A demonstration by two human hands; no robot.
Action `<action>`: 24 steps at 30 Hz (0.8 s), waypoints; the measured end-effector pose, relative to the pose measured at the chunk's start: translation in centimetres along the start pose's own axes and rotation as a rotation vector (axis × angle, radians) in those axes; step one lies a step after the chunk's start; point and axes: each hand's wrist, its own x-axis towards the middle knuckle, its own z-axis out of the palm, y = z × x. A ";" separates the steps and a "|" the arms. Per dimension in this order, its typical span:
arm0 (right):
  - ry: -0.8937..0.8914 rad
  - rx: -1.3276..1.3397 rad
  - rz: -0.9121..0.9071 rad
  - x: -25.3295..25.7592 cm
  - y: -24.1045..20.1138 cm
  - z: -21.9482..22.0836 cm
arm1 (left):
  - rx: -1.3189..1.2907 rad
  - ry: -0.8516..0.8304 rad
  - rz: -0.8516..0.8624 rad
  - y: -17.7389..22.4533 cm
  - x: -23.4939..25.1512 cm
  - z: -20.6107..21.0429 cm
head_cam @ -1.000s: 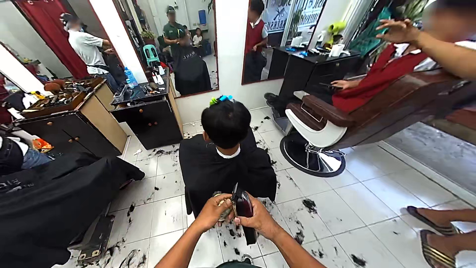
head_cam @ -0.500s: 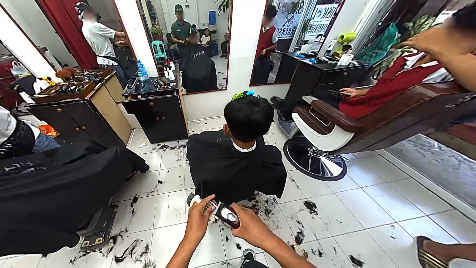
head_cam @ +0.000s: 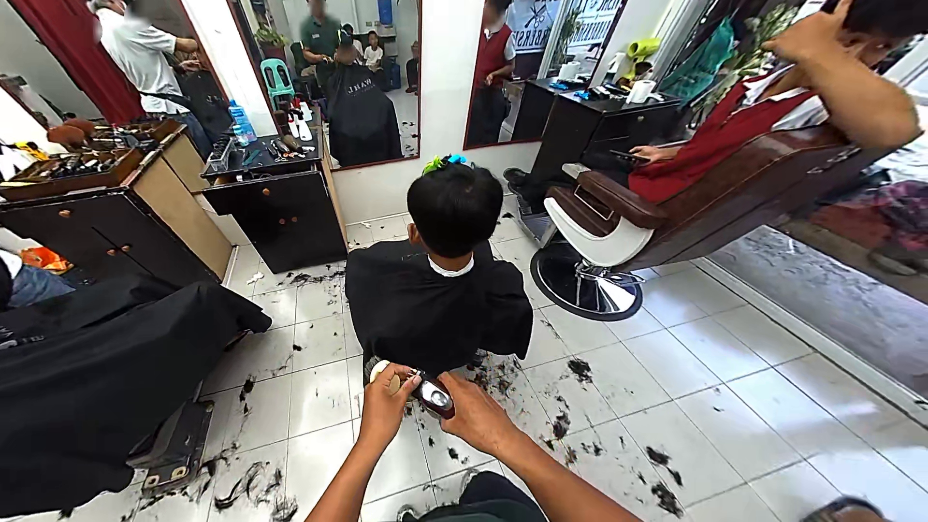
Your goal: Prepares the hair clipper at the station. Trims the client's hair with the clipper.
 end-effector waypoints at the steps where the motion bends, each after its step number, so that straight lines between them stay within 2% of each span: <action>1: -0.003 0.016 -0.005 0.2 0.5 -0.3 | -0.059 0.014 -0.028 -0.1 0.3 0.3; 6: -0.007 0.192 -0.029 0.6 3.6 -2.3 | -0.512 0.135 -0.334 -0.9 1.4 1.0; 9: 0.019 0.422 -0.077 1.5 4.6 -2.3 | -0.860 0.065 -0.539 -1.8 1.2 0.5; 12: 0.094 0.749 -0.129 2.7 3.5 -1.5 | -1.151 0.044 -0.631 -3.0 1.4 -0.7; 14: 0.115 0.854 -0.154 3.8 1.6 -0.9 | -1.239 0.054 -0.661 -3.4 1.8 -1.9; 18: 0.154 0.897 -0.206 8.1 -4.0 0.5 | -1.256 0.002 -0.618 -5.3 3.7 -6.5; 21: 0.200 0.950 -0.229 12.2 -9.3 2.6 | -1.262 -0.003 -0.602 -8.1 5.3 -11.5; 24: 0.205 0.851 -0.196 16.0 -14.3 4.0 | -1.205 -0.055 -0.586 -9.4 7.6 -17.4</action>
